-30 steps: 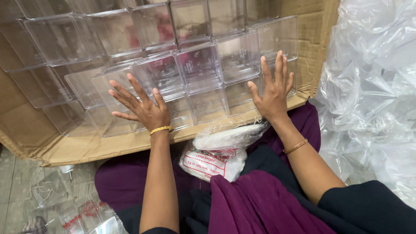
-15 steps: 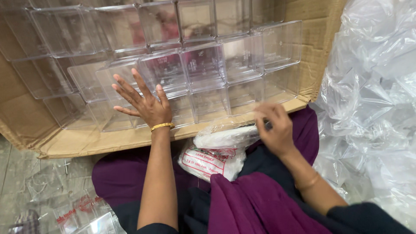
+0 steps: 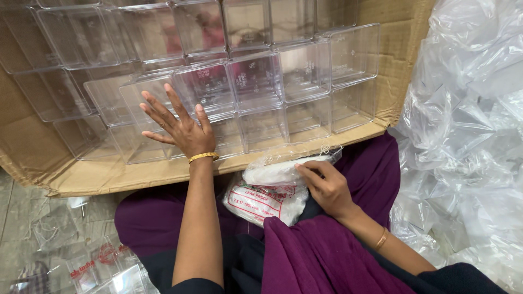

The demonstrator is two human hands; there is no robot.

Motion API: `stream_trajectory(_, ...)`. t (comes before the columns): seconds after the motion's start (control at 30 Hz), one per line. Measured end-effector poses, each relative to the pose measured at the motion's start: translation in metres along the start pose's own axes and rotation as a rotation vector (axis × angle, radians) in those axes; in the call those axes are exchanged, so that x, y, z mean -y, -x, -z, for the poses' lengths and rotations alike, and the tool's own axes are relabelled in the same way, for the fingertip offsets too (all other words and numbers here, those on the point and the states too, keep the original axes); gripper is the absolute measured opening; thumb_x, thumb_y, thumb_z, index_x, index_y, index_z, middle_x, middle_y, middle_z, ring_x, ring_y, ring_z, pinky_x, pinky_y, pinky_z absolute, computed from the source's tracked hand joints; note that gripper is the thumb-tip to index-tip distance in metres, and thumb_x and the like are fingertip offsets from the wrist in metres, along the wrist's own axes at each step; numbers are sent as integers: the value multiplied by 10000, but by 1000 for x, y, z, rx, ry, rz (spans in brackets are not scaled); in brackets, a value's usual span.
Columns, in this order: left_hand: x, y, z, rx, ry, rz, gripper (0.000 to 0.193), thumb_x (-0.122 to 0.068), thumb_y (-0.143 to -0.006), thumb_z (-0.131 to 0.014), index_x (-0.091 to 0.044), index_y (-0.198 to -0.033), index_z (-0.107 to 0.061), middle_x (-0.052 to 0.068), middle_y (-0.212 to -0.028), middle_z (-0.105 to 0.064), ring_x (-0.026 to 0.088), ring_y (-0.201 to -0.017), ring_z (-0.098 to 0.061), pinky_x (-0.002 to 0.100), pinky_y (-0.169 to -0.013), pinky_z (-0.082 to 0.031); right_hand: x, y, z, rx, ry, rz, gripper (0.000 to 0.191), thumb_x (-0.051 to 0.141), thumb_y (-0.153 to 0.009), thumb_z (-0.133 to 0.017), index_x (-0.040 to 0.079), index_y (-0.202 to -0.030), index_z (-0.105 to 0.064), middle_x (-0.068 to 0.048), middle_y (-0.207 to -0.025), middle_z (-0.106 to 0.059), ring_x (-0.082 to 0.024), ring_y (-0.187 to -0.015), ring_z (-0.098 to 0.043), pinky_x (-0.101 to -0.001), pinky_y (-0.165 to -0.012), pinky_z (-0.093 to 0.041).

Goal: The person sits on the floor in front of a large cardboard box filled with clear plastic boxes. They pull boxes out one at a time, tear off the surrounding plastic bags and wrapping by hand, and stack the unwrapped boxes back into the carton.

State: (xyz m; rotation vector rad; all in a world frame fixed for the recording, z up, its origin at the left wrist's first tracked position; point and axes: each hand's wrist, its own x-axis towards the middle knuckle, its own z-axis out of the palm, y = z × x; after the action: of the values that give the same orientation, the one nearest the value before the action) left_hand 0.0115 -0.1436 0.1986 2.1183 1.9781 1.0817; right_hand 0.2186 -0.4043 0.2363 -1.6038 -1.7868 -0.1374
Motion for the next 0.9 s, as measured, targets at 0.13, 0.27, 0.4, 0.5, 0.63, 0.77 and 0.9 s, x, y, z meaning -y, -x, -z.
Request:
stream_trajectory(0.13, 1, 0, -1, -1, 0, 2, 707, -484, -1110, -471, -294, -1712, -154, 99, -1766, 52, 333, -1636, 79, 715, -1205, 159, -2, 2, -3, -13, 28, 27, 338, 27, -835, -784, 87, -1163, -734, -55, -1044, -694, -216, -884, -677, -335, -761, -587)
stream_trajectory(0.27, 0, -1, 0, -2, 6, -4, 715, -477, -1099, -475, -286, -1710, -159, 107, -1762, 48, 336, -1633, 77, 712, -1200, 165, -2, 2, -7, -36, 47, 46, 361, 14, -825, -761, 71, -1180, -729, -74, -1093, -689, -245, -944, -669, -340, -773, -584)
stream_trajectory(0.4, 0, -1, 1, -6, 7, -6, 711, -472, -1100, -480, -291, -1709, -162, 102, -1764, 44, 334, -1635, 72, 708, -1203, 166, -3, 2, -12, -45, 49, 33, 333, 32, -861, -766, 57, -1191, -731, -82, -1086, -679, -231, -927, -660, -343, -772, -583)
stream_trajectory(0.5, -1, -1, 2, -9, 15, -5, 710, -465, -1098, -491, -294, -1706, -167, 101, -1763, 42, 339, -1634, 71, 710, -1202, 163, -6, 2, -17, -53, 49, 15, 300, 54, -874, -777, 62, -1171, -737, -79, -1064, -683, -218, -883, -667, -327, -737, -586)
stream_trajectory(0.63, -5, -1, 5, -7, 13, -10, 716, -428, -1103, -520, -282, -1709, -168, 109, -1761, 45, 347, -1631, 71, 727, -1206, 134, -10, 1, -21, -67, 77, 30, 290, 73, -888, -777, 71, -1176, -746, -78, -1053, -692, -194, -824, -692, -310, -720, -601)
stream_trajectory(0.77, -6, 1, 19, 25, 65, -52, 770, -325, -1060, -596, -258, -1703, -177, 142, -1749, 55, 386, -1611, 93, 760, -1176, 99, -10, 1, -23, -84, 81, 28, 266, 70, -893, -771, 74, -1157, -738, -77, -1058, -693, -210, -826, -700, -321, -724, -597)
stream_trajectory(0.9, -7, 17, 33, 77, 124, -168, 792, -250, -1029, -639, -255, -1699, -216, 152, -1752, 44, 378, -1614, 87, 783, -1183, 80, -9, -1, -22, -69, 80, 36, 272, 93, -879, -789, 78, -1147, -744, -76, -1060, -697, -212, -808, -680, -330, -700, -582)
